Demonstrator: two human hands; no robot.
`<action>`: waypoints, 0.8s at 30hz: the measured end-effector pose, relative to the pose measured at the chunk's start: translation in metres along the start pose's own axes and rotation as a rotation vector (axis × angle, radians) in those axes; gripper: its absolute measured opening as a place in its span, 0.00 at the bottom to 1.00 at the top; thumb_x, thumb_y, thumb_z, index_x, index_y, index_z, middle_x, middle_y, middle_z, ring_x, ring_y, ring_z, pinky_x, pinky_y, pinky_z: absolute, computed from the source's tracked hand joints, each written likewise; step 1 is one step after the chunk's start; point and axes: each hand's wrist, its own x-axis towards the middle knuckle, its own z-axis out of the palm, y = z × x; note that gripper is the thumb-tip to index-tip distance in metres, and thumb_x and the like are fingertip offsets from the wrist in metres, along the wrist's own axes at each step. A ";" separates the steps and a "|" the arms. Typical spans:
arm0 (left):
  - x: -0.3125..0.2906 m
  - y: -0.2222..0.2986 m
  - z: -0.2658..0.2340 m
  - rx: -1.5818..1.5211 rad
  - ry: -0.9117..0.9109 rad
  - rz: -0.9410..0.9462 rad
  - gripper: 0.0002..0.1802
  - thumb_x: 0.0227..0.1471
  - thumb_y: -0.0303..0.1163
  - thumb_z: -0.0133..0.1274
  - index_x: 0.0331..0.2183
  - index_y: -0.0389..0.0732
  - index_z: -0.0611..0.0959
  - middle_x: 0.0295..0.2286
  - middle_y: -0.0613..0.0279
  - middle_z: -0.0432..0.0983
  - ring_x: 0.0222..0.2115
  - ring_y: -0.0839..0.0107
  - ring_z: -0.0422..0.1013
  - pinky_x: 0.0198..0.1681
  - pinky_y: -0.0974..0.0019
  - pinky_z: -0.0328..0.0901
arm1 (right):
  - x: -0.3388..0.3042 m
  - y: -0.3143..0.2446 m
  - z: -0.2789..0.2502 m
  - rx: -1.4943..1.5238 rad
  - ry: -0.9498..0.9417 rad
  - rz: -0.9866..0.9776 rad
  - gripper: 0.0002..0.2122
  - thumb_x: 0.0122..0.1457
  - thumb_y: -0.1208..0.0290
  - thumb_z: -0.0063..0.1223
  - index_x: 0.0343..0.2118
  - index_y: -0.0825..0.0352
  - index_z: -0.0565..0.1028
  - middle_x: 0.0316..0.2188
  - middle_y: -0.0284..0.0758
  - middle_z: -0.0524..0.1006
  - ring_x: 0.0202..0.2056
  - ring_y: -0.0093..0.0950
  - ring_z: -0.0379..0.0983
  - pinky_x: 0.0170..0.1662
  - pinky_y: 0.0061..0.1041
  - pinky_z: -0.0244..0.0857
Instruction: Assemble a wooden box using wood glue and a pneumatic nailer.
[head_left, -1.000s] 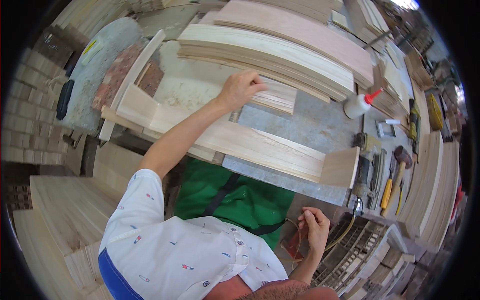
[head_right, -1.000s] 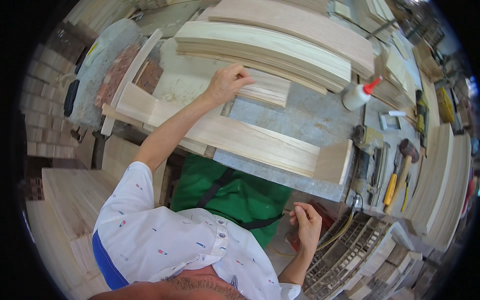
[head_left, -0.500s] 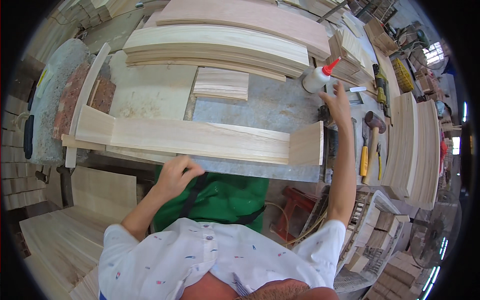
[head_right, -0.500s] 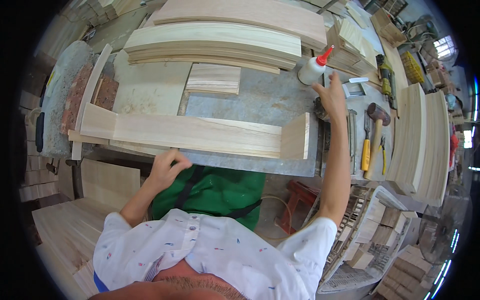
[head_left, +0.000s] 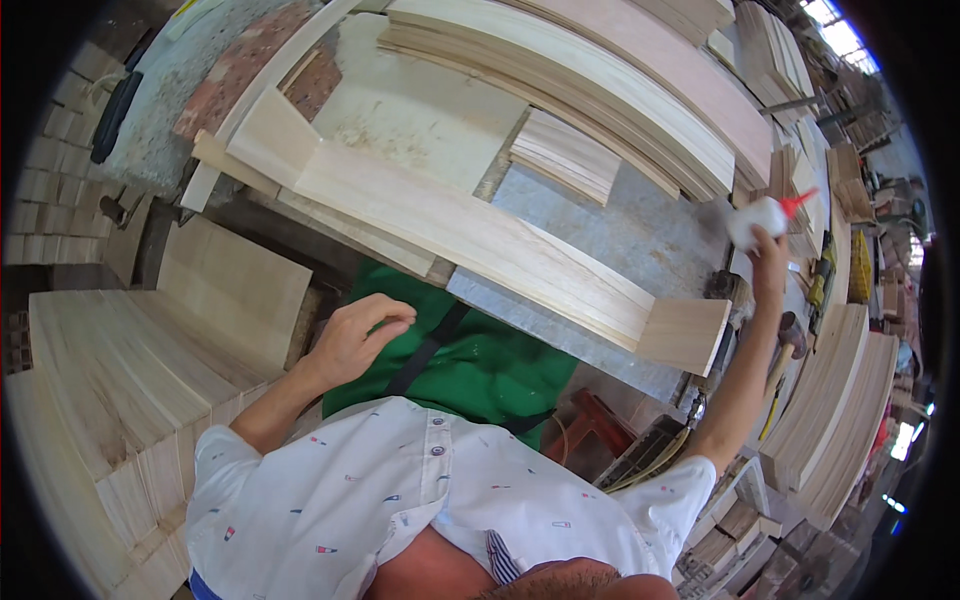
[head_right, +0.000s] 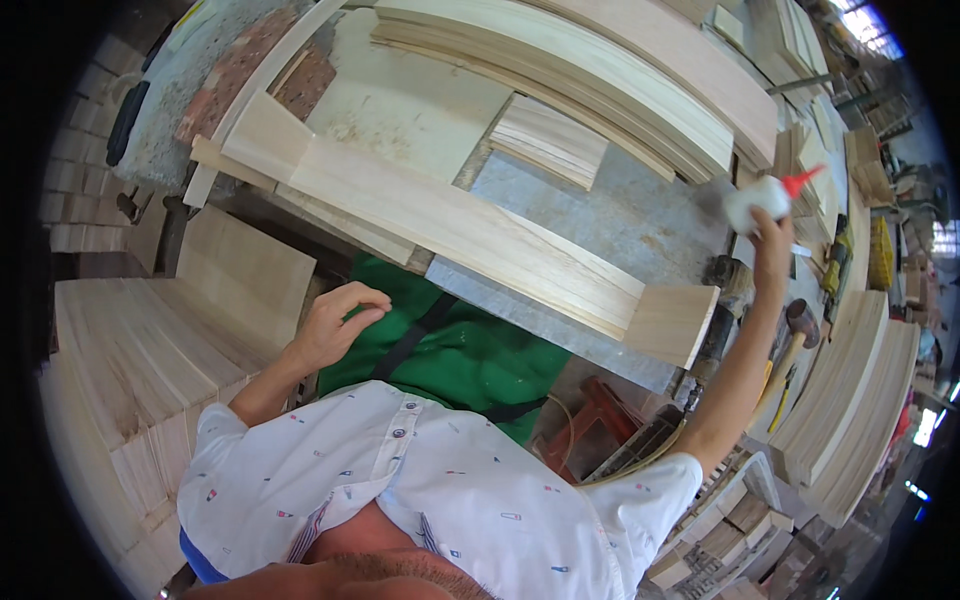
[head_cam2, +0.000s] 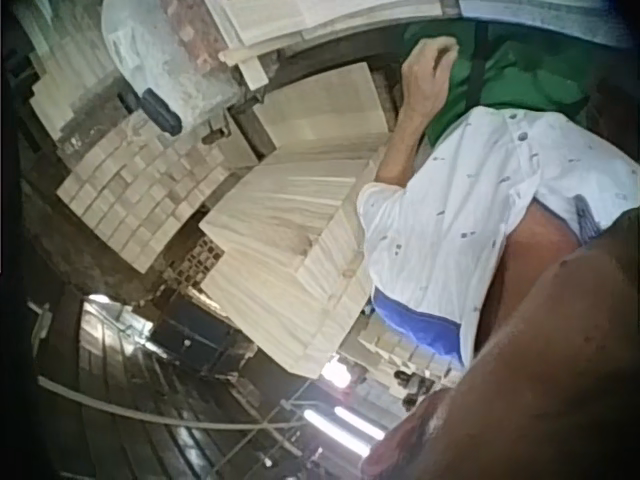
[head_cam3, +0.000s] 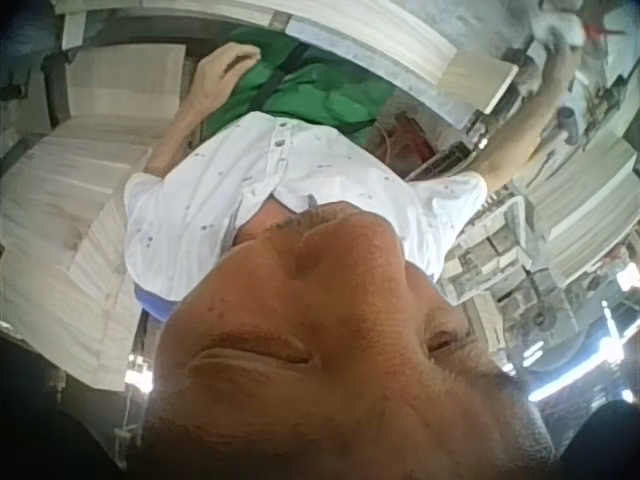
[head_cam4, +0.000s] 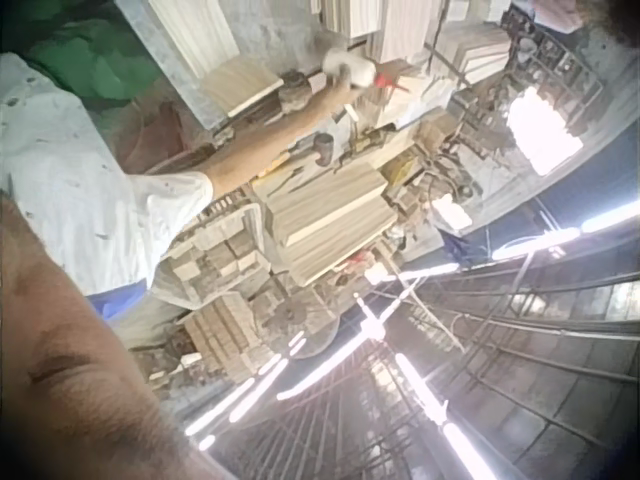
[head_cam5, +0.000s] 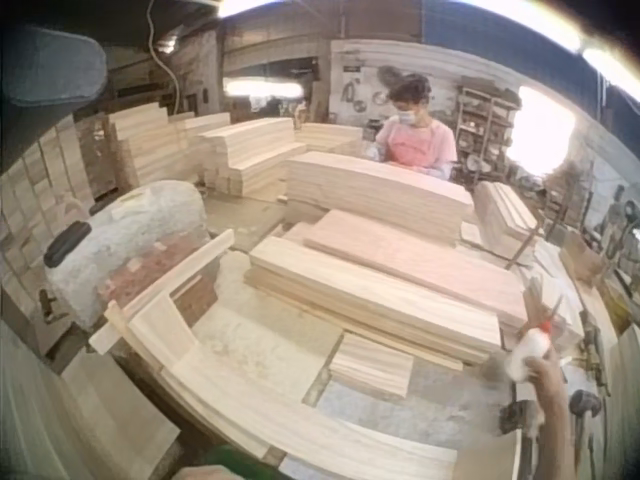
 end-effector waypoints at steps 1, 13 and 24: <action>0.005 0.001 0.000 -0.015 -0.028 0.066 0.07 0.47 0.27 0.57 0.30 0.34 0.79 0.25 0.55 0.75 0.26 0.62 0.73 0.30 0.67 0.66 | -0.008 -0.012 -0.012 0.106 0.001 -0.040 0.23 0.49 0.66 0.55 0.49 0.66 0.66 0.42 0.35 0.72 0.43 0.28 0.69 0.44 0.29 0.65; 0.078 0.067 0.051 -1.053 -0.187 0.071 0.33 0.43 0.36 0.64 0.50 0.40 0.68 0.39 0.61 0.71 0.40 0.72 0.68 0.44 0.69 0.64 | -0.234 -0.112 0.180 -0.038 -0.303 -0.314 0.39 0.39 0.61 0.67 0.56 0.68 0.62 0.46 0.40 0.69 0.47 0.32 0.66 0.52 0.32 0.59; 0.052 0.031 0.009 -1.017 0.255 -0.065 0.39 0.41 0.36 0.64 0.52 0.35 0.65 0.43 0.60 0.67 0.45 0.72 0.64 0.47 0.69 0.62 | -0.284 -0.060 0.328 1.231 -0.471 0.113 0.31 0.53 0.61 0.57 0.57 0.66 0.59 0.55 0.41 0.64 0.56 0.38 0.59 0.61 0.40 0.50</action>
